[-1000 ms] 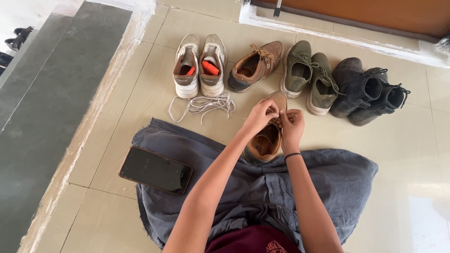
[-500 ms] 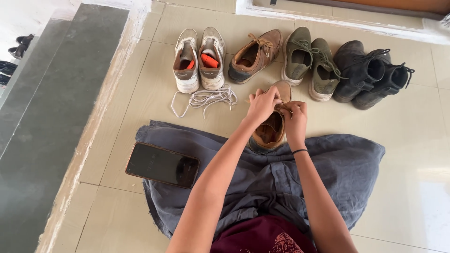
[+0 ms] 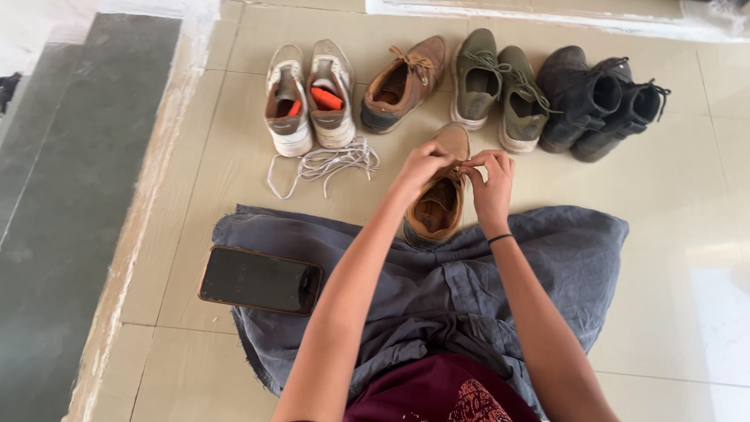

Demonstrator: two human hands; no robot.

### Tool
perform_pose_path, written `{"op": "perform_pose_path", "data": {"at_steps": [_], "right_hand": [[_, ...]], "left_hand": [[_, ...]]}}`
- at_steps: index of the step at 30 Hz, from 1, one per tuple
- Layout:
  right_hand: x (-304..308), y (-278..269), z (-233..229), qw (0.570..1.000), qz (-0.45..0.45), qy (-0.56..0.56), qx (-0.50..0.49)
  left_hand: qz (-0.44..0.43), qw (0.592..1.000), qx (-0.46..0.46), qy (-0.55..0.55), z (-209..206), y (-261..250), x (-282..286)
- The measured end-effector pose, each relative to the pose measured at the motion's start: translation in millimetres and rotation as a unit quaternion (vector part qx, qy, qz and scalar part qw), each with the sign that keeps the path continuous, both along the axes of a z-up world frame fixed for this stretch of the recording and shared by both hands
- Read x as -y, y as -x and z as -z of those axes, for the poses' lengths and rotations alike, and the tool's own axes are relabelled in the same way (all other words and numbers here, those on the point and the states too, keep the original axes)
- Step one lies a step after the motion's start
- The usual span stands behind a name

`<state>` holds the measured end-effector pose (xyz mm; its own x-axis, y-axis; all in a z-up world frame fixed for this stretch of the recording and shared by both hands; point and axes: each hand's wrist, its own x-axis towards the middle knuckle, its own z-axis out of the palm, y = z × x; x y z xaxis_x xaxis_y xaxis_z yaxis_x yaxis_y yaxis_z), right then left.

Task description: The person unlaces a brown shoe and then relaces it, followed by unlacing and relacing a white sneaker. The person handles the laces and shoes by hand, threading the laces through the eyelets and tying them.

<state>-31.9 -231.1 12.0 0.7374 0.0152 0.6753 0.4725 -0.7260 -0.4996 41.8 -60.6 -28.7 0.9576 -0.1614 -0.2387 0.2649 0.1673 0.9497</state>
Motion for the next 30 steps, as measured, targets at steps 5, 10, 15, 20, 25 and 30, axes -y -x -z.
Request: {"op": "perform_pose_path", "data": {"at_steps": [5,10,15,20,25,30], "right_hand": [[7,23,91,0.848,0.099,-0.459,-0.246],[6,20,111,0.825,0.019,-0.524,-0.211],[4,36,54,0.873,0.010,-0.406,-0.271],[-12,63,19,0.869,0.084,-0.136,-0.469],[-23,48,26,0.815,0.077,-0.130,-0.559],[-25,34,40,0.851,0.095,-0.071,-0.511]], "left_hand": [[-0.181,0.983,-0.038,-0.019,57,21,-10],[-0.156,0.988,0.001,-0.001,75,36,-7],[-0.054,0.990,0.056,-0.121,23,51,-39],[0.079,0.921,0.096,-0.369,-14,90,-51],[0.049,0.829,0.182,-0.526,-21,118,-33],[0.172,0.871,0.038,-0.459,-28,61,-67]]}}
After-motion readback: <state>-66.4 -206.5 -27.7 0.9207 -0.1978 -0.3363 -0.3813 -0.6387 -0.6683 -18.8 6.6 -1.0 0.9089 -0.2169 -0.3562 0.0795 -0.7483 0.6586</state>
